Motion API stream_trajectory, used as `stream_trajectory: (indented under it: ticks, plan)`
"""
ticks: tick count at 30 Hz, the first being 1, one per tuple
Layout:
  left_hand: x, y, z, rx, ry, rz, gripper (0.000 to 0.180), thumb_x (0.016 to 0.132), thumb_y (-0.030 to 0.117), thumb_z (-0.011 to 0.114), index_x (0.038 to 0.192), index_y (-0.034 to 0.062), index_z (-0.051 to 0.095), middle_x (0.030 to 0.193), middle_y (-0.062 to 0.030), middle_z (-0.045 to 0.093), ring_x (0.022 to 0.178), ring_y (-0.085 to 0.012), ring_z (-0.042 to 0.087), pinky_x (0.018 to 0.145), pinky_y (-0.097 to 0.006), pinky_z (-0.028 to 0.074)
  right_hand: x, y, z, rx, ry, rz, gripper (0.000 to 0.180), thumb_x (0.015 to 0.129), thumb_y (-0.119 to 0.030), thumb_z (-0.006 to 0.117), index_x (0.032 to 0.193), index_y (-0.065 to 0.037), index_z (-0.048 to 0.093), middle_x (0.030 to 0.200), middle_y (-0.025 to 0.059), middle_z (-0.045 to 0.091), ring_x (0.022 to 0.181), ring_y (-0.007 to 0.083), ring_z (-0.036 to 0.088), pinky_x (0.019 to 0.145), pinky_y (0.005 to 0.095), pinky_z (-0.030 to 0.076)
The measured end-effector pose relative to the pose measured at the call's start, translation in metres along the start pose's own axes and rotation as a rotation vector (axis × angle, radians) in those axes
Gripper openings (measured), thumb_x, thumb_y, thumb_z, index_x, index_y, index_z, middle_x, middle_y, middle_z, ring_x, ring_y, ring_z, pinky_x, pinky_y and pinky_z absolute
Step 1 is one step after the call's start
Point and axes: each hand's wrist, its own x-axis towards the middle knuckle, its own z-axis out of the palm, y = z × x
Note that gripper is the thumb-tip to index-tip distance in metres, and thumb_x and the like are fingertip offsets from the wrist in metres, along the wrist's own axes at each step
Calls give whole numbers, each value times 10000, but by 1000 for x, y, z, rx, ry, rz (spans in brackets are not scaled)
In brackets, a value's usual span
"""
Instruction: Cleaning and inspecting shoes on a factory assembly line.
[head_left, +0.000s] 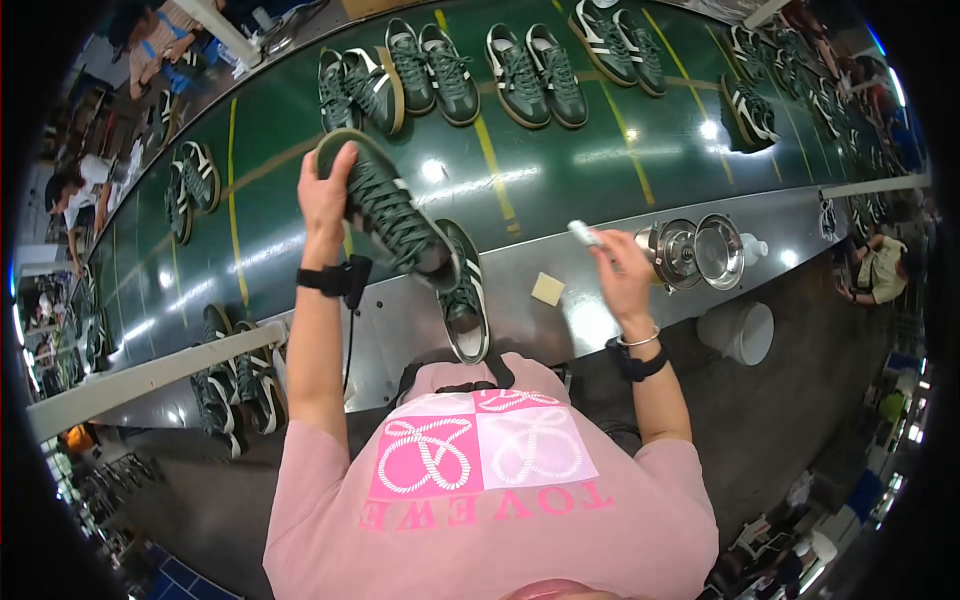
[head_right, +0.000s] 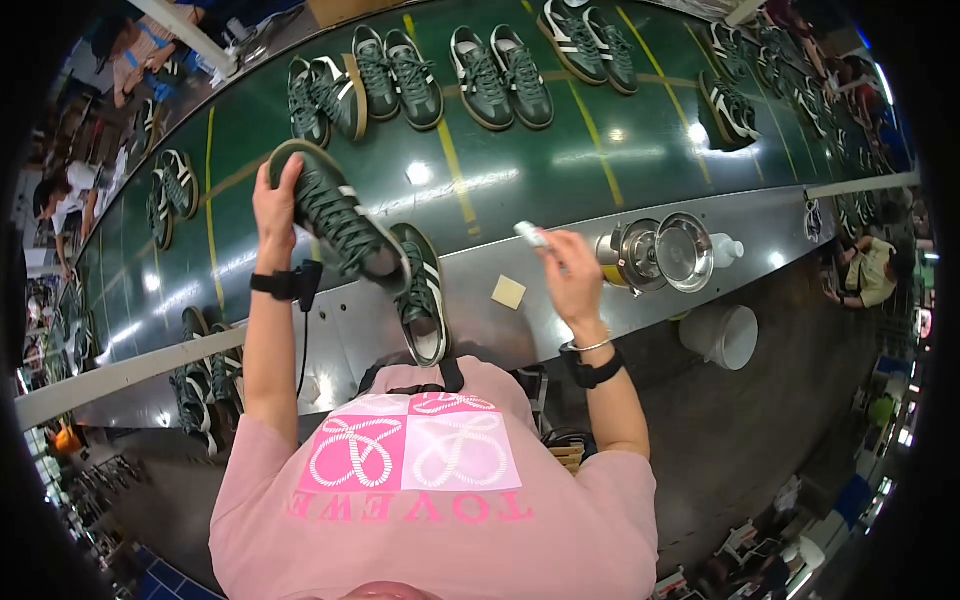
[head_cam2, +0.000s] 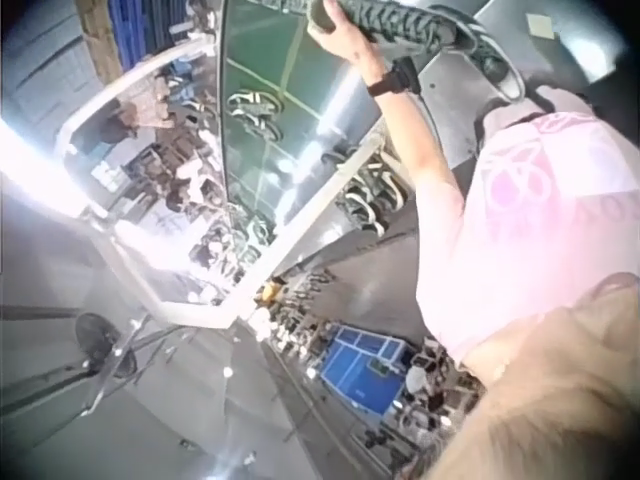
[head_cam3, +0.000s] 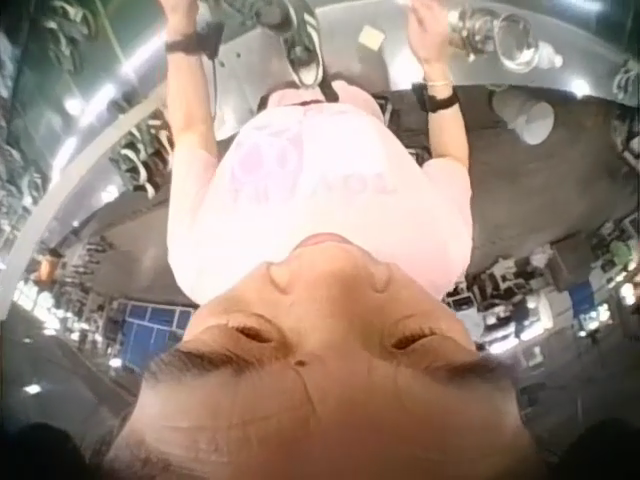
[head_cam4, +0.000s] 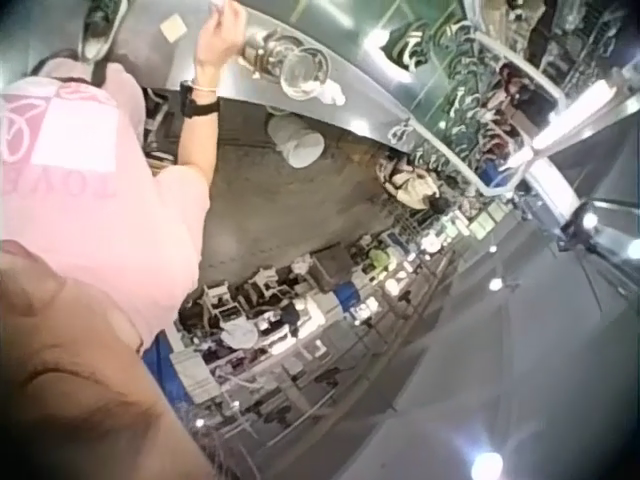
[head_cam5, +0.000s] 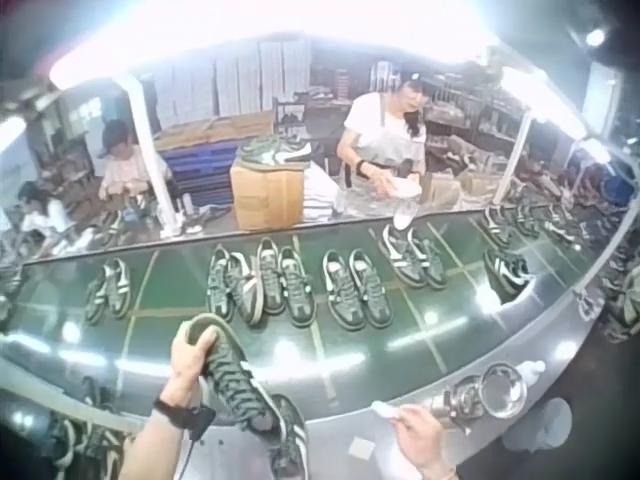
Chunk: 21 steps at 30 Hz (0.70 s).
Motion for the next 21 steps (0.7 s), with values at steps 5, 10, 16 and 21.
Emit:
stream_trajectory:
  ticks: [5,10,16,21]
  plan:
    - [-26,-7,40,218,136,195,543,767,373,845,1107,13,621,1005,-94,697,913,-180,660,840,-306,516,-41,-19,80,145,-270,-122,313,807,22,649,1100,-74,702,1064,96,661,917,279,655,780,380,530]
    - [-39,10,66,370,86,207,554,740,439,838,1075,60,610,999,-134,694,892,-277,685,791,-376,531,-26,-37,134,-27,-307,-516,168,798,-25,604,946,-43,680,959,113,636,880,290,634,778,391,508]
    - [-58,15,91,431,112,353,600,702,403,861,1124,52,617,1030,-122,673,942,-296,669,824,-376,523,-47,-19,174,-176,-581,-178,167,736,-70,610,866,28,648,986,202,635,843,372,647,732,454,530]
    - [-59,7,86,296,138,310,463,776,216,852,1118,10,618,1031,-85,668,925,-186,644,863,-313,506,-31,-36,177,401,-491,536,190,761,-30,583,918,42,661,1085,258,623,858,466,628,781,470,528]
